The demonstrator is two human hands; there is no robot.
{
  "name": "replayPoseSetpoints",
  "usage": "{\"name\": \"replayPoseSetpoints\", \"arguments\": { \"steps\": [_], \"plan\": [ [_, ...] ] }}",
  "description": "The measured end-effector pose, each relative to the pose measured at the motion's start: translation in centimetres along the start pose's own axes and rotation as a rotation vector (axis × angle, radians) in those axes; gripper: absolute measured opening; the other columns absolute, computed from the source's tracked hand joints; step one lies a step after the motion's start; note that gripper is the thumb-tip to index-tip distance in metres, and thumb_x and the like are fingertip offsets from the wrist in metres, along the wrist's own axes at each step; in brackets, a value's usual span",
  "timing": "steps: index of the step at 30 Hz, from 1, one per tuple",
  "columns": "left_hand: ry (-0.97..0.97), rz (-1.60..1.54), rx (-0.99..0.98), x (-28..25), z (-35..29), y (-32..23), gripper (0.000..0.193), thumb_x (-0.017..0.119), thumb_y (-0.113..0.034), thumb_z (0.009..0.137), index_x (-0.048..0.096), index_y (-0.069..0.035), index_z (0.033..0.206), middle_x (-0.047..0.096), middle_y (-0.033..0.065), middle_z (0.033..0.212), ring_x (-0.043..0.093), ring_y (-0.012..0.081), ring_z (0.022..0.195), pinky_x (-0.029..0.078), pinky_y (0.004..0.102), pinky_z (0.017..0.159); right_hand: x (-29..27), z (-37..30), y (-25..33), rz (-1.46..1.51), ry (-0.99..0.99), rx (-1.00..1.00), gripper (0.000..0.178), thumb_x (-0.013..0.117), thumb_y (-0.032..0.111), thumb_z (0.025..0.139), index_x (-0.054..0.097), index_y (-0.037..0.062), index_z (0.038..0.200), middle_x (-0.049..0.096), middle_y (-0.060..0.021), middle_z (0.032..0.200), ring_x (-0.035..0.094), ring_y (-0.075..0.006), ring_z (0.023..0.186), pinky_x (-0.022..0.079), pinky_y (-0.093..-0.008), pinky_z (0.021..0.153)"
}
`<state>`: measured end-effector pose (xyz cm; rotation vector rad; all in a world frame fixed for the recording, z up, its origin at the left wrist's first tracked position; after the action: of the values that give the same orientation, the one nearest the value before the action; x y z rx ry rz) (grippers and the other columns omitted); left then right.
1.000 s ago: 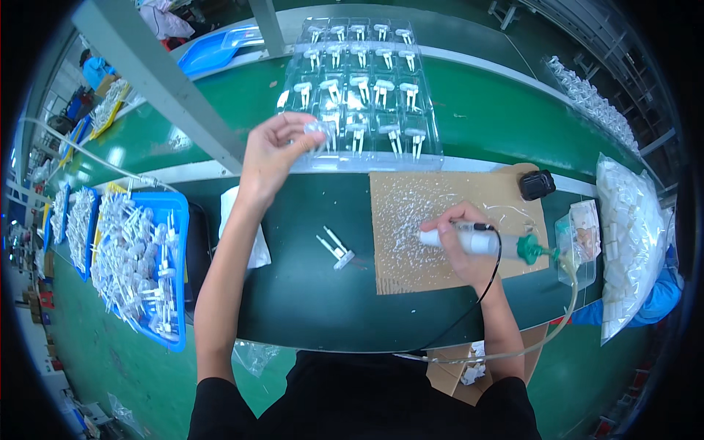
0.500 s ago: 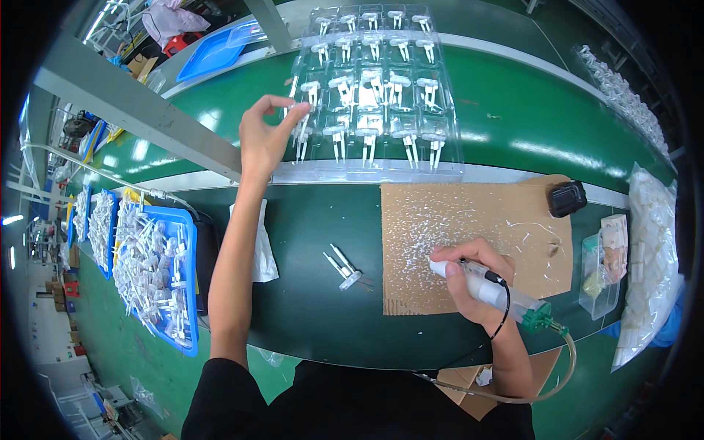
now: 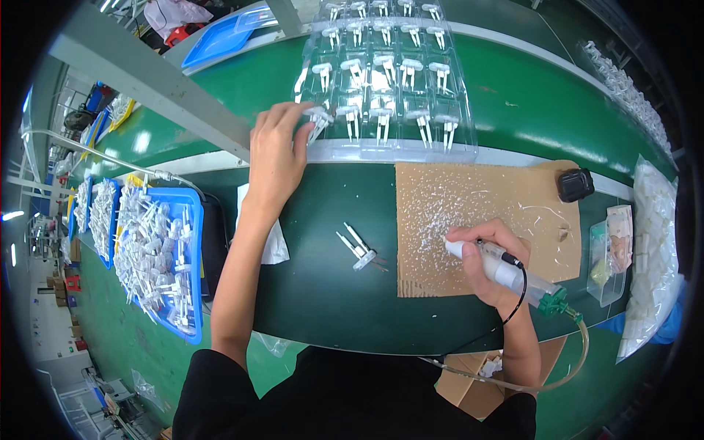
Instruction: The person applies glue to plastic components using a glue dispenser, then assembles the components by hand.
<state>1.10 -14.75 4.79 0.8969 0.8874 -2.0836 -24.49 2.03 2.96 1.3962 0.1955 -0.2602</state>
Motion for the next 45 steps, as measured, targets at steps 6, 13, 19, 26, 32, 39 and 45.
{"name": "replayPoseSetpoints", "arguments": {
  "steps": [6, 13, 19, 26, 32, 39, 45],
  "plan": [
    [0.658, -0.425, 0.287, -1.4, -6.7, -7.4, 0.036, 0.071, -0.017, 0.070, 0.063, -0.008, 0.104, 0.058, 0.0064, 0.108, 0.051, 0.0271, 0.104, 0.038, 0.0384, 0.091, 0.1, -0.3, -0.4, -0.038, -0.016, 0.000, 0.009, 0.054, 0.007, 0.086, 0.054, -0.0022, 0.087, 0.067, -0.0147, 0.084, 0.065, -0.0215, 0.087, 0.050, -0.0325, 0.080],
    [0.668, -0.418, 0.331, -0.2, -8.7, -7.2, 0.047, 0.074, -0.029, 0.063, 0.063, -0.007, 0.103, 0.061, 0.0028, 0.103, 0.053, 0.0223, 0.098, 0.036, 0.0362, 0.091, 0.4, -0.5, -0.4, 0.021, -0.094, -0.070, 0.005, 0.059, 0.004, 0.082, 0.059, -0.0003, 0.084, 0.068, -0.0108, 0.086, 0.065, -0.0151, 0.079, 0.051, -0.0264, 0.071],
    [0.553, -1.059, -0.025, 0.8, -7.6, -8.1, 0.052, 0.070, -0.034, 0.073, 0.060, -0.002, 0.112, 0.063, 0.0101, 0.104, 0.058, 0.0199, 0.098, 0.043, 0.0318, 0.088, 1.2, -0.2, 2.7, -0.161, -0.105, -0.357, 0.013, 0.064, -0.005, 0.076, 0.062, 0.0007, 0.087, 0.067, -0.0124, 0.092, 0.065, -0.0212, 0.089, 0.051, -0.0296, 0.076],
    [0.557, -1.225, -0.034, 1.0, -8.4, -9.8, 0.059, 0.061, -0.047, 0.080, 0.058, 0.001, 0.115, 0.061, 0.0103, 0.109, 0.057, 0.0197, 0.100, 0.042, 0.0320, 0.089, 3.4, 0.3, 5.2, -0.267, -0.169, -0.473, 0.024, 0.073, -0.004, 0.067, 0.062, 0.0012, 0.088, 0.065, -0.0117, 0.085, 0.065, -0.0244, 0.077, 0.052, -0.0303, 0.067],
    [0.512, -1.181, -0.018, 0.6, -8.3, -9.6, 0.056, 0.063, -0.043, 0.079, 0.059, 0.001, 0.114, 0.061, 0.0106, 0.110, 0.056, 0.0202, 0.101, 0.042, 0.0323, 0.089, 3.6, 0.1, 4.3, -0.218, -0.231, -0.225, 0.026, 0.073, -0.006, 0.067, 0.062, 0.0010, 0.089, 0.064, -0.0105, 0.083, 0.064, -0.0226, 0.074, 0.051, -0.0296, 0.063],
    [0.522, -1.125, 0.008, 0.7, -8.7, -9.7, 0.042, 0.070, -0.020, 0.076, 0.059, 0.001, 0.112, 0.062, 0.0114, 0.107, 0.057, 0.0216, 0.098, 0.042, 0.0324, 0.089, 4.1, 0.8, 4.8, -0.272, -0.152, -0.432, 0.024, 0.072, -0.006, 0.067, 0.063, 0.0011, 0.087, 0.064, -0.0101, 0.086, 0.064, -0.0207, 0.076, 0.050, -0.0280, 0.063],
    [0.534, -1.109, 0.023, 0.9, -9.0, -9.9, 0.043, 0.072, -0.016, 0.074, 0.058, 0.001, 0.110, 0.063, 0.0110, 0.103, 0.057, 0.0214, 0.096, 0.042, 0.0321, 0.088, 4.3, 0.7, 4.6, -0.237, -0.092, -0.422, 0.023, 0.069, -0.010, 0.067, 0.062, 0.0012, 0.086, 0.062, -0.0098, 0.086, 0.063, -0.0205, 0.076, 0.051, -0.0280, 0.063]
  ]
}}
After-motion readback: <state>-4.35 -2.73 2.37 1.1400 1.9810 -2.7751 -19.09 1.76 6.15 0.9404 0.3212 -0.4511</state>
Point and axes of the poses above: each hand's wrist, its own z-axis towards the middle knuckle, its own x-axis out of the palm, y = z × x, the point moved 5 cm from there along z, towards the middle knuckle
